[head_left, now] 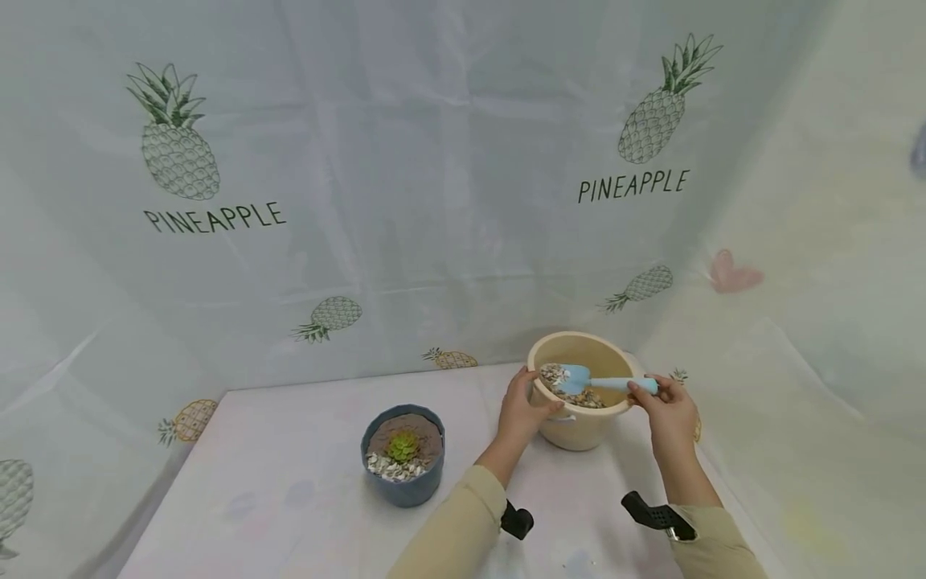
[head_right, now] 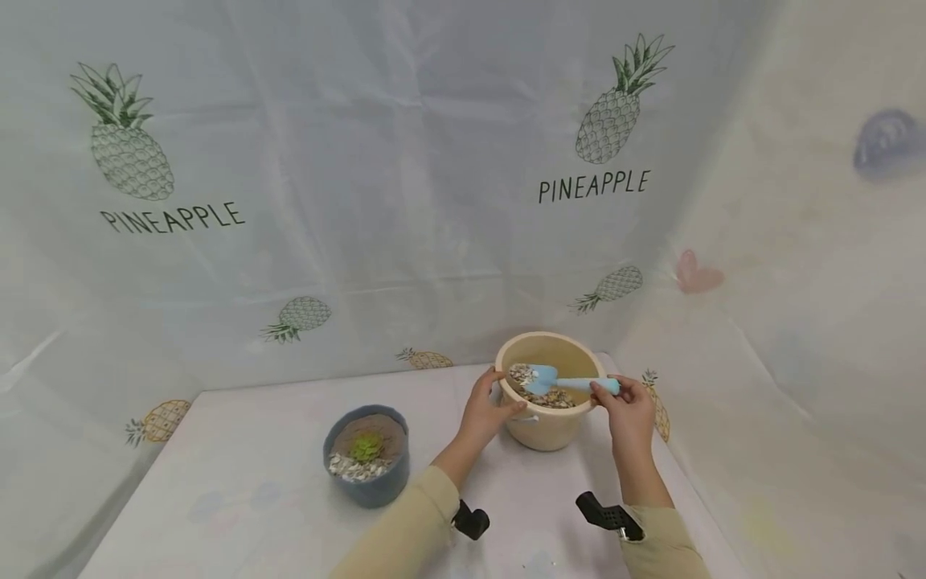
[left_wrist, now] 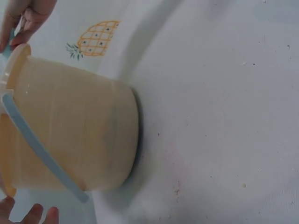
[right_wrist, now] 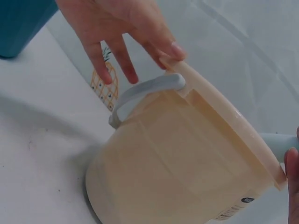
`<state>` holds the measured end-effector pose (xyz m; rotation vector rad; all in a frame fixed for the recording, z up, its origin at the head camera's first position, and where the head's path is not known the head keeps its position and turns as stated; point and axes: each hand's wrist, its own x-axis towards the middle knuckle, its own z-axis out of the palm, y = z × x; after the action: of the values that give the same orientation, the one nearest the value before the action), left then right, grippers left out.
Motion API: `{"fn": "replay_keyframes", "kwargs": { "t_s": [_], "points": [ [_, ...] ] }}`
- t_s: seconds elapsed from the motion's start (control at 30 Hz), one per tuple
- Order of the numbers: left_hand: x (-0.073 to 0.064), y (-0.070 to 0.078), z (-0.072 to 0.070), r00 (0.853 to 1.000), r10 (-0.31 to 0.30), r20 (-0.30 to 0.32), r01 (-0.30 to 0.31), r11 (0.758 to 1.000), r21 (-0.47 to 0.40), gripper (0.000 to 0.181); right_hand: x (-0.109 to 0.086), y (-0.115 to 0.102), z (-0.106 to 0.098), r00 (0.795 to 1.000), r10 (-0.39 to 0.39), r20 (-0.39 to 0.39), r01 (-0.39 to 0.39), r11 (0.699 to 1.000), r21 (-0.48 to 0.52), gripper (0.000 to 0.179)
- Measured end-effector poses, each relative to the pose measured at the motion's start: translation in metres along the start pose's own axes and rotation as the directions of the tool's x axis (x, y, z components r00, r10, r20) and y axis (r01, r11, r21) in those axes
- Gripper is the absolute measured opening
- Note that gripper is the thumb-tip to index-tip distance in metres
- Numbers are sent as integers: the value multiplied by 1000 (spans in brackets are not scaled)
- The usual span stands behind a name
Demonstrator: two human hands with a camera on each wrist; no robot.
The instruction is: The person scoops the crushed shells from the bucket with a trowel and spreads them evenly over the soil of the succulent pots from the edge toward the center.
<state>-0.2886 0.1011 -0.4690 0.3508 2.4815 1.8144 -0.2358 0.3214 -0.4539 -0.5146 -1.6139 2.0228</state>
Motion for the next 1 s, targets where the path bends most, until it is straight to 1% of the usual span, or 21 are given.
{"fn": "replay_keyframes", "kwargs": {
  "t_s": [0.07,0.2,0.23,0.3,0.5,0.6,0.73,0.83,0.9,1.0],
  "points": [
    [-3,1,-3,1000,-9,25,9,1000,1,72,-2,-2,0,1000,11,-21,-11,1000,14,43],
    [-10,1,-12,995,-18,94,19,1000,-10,73,-9,-7,0,998,17,-56,-13,997,80,31],
    [-13,1,-15,994,-17,106,19,1000,-18,72,-12,-9,1,998,10,-60,-4,996,92,28],
    [-18,2,-19,994,-13,109,16,999,-30,70,-16,-12,0,998,-1,-69,9,993,118,24],
    [-39,3,-27,998,-31,63,37,995,-91,64,-31,-19,-2,994,-9,-112,25,990,141,24],
    [-48,3,-37,1000,-4,31,8,993,-116,60,-36,-25,2,992,-29,-120,49,985,166,26],
    [-64,5,-56,999,36,-22,-39,990,-139,52,-45,-34,9,992,-44,-121,67,978,195,27],
    [-77,5,-71,996,72,-55,-78,990,-121,49,-55,-40,15,991,-58,-123,82,975,205,27],
    [-86,4,-81,992,97,-76,-104,991,-88,50,-64,-43,21,990,-81,-112,102,974,201,28],
    [-96,2,-95,988,102,-119,-108,993,-39,52,-78,-43,31,992,-91,-92,108,972,211,27]
  ]
}}
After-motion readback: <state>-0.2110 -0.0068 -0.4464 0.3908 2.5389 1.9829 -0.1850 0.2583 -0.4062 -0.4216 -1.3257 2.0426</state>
